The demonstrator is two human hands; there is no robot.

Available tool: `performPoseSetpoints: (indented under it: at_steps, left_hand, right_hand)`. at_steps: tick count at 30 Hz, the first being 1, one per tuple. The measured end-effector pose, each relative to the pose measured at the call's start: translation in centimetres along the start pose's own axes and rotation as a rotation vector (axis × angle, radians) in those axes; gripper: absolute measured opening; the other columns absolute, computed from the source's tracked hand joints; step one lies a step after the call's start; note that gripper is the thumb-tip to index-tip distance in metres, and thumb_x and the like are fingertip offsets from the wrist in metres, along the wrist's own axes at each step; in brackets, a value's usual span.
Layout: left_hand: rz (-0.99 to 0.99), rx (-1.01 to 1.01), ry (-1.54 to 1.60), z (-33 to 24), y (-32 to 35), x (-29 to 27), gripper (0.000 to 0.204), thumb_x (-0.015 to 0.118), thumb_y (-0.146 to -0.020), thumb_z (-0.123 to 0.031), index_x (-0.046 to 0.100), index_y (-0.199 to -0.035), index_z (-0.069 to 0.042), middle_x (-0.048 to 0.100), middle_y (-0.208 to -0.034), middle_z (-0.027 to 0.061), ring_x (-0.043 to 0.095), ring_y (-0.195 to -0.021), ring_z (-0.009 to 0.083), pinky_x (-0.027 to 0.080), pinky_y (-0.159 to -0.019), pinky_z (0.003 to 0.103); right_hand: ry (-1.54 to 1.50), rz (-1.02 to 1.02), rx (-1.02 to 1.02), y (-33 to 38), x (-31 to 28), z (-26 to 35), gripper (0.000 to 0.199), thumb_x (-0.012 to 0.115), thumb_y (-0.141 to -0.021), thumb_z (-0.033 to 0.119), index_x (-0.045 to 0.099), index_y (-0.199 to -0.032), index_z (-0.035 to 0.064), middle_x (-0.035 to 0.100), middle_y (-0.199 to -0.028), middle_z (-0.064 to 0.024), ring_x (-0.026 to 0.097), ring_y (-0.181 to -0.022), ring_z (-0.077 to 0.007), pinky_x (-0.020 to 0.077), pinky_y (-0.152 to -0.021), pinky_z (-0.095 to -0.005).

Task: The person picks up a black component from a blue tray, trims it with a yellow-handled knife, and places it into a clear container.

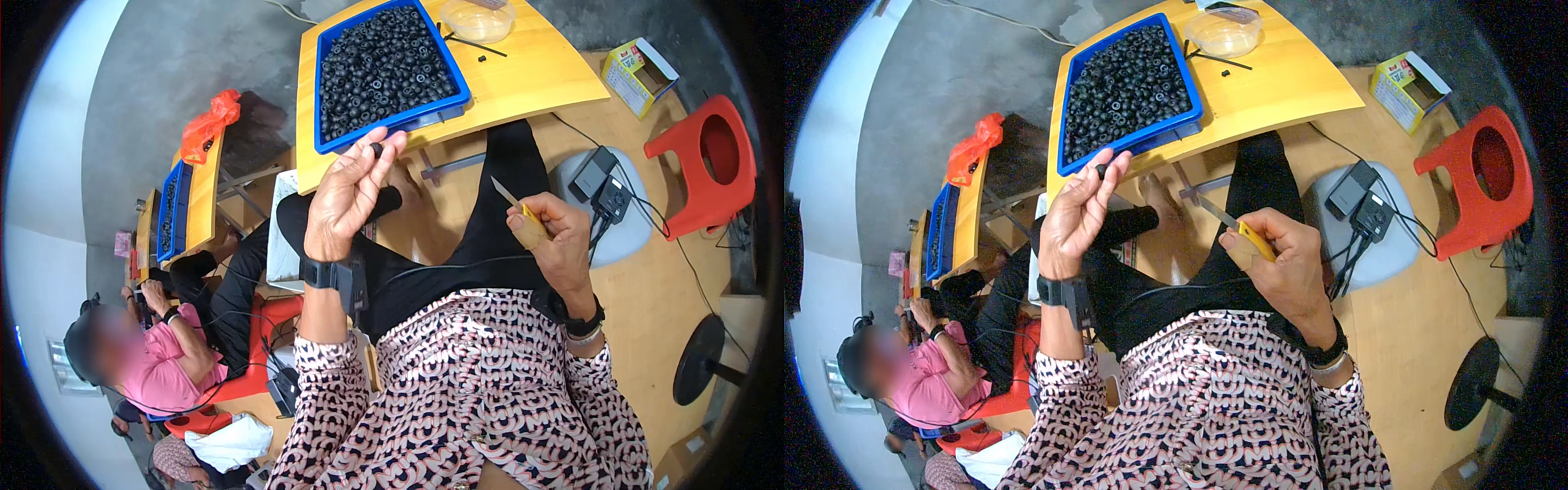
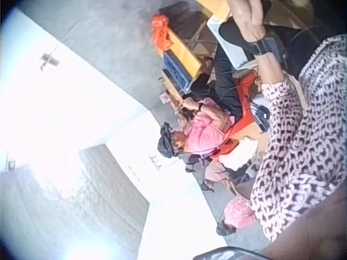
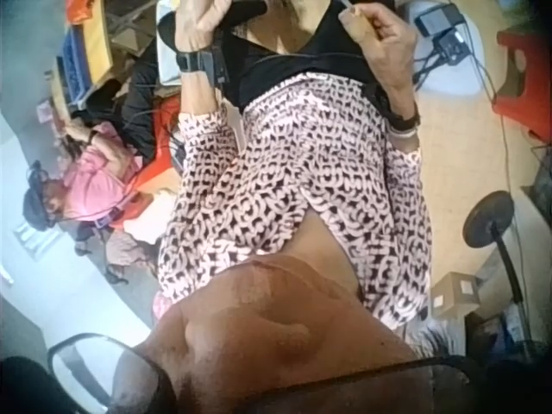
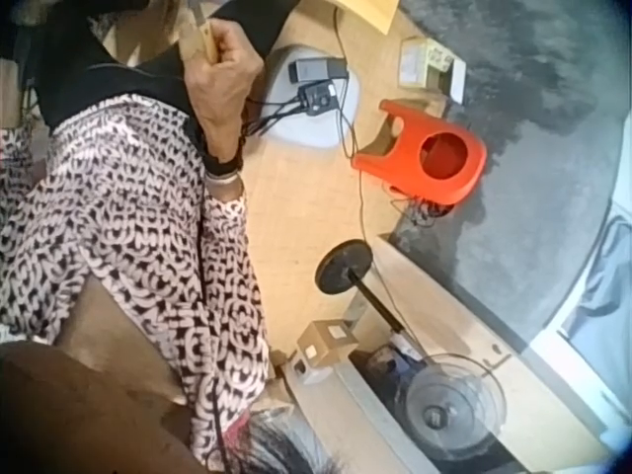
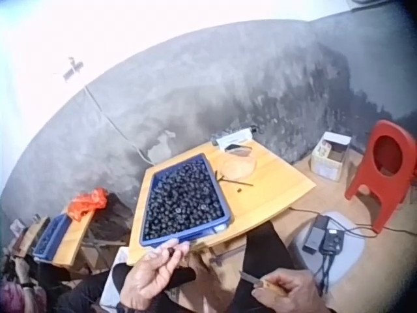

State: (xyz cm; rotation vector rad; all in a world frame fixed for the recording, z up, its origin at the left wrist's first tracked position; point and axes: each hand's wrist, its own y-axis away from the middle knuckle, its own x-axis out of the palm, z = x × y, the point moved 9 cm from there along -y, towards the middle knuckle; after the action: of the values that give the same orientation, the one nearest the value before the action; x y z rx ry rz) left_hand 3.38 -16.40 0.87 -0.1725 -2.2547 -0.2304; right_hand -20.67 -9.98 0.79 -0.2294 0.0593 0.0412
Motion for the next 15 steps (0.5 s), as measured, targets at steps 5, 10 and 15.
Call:
performPoseSetpoints:
  at_steps: [5,10,15]
  left_hand:
    - [0.139,-0.127,0.183,2.3,2.7,1.0,0.025,0.041,-0.090,0.002,0.043,-0.112,0.014,0.041,-0.122,0.0313,0.045,-0.116,0.0339,0.046,-0.094,0.033]
    - [0.167,-0.076,0.097,3.5,5.1,2.9,0.026,0.055,-0.085,-0.005,0.051,-0.110,0.004,0.054,-0.107,0.0177,0.055,-0.091,0.0196,0.049,-0.076,0.023]
    - [0.153,-0.076,0.097,4.4,6.4,3.5,0.028,0.057,-0.085,-0.006,0.052,-0.111,0.002,0.055,-0.103,0.0142,0.054,-0.091,0.0183,0.047,-0.076,0.023]
  right_hand:
    - [-0.029,0.013,-0.027,0.2,0.5,0.2,0.018,0.070,-0.076,0.017,0.061,-0.078,0.0012,0.053,-0.061,0.0012,0.043,-0.054,-0.0030,0.0349,-0.048,-0.0194]
    - [0.002,0.038,-0.052,0.4,0.9,1.0,0.018,0.070,-0.075,0.016,0.061,-0.078,0.0011,0.053,-0.061,-0.0005,0.044,-0.054,-0.0038,0.0352,-0.047,-0.0199]
    - [0.020,0.052,-0.060,0.7,1.2,3.2,0.016,0.068,-0.076,0.015,0.060,-0.078,0.0010,0.056,-0.062,-0.0022,0.048,-0.054,-0.0048,0.0377,-0.048,-0.0204]
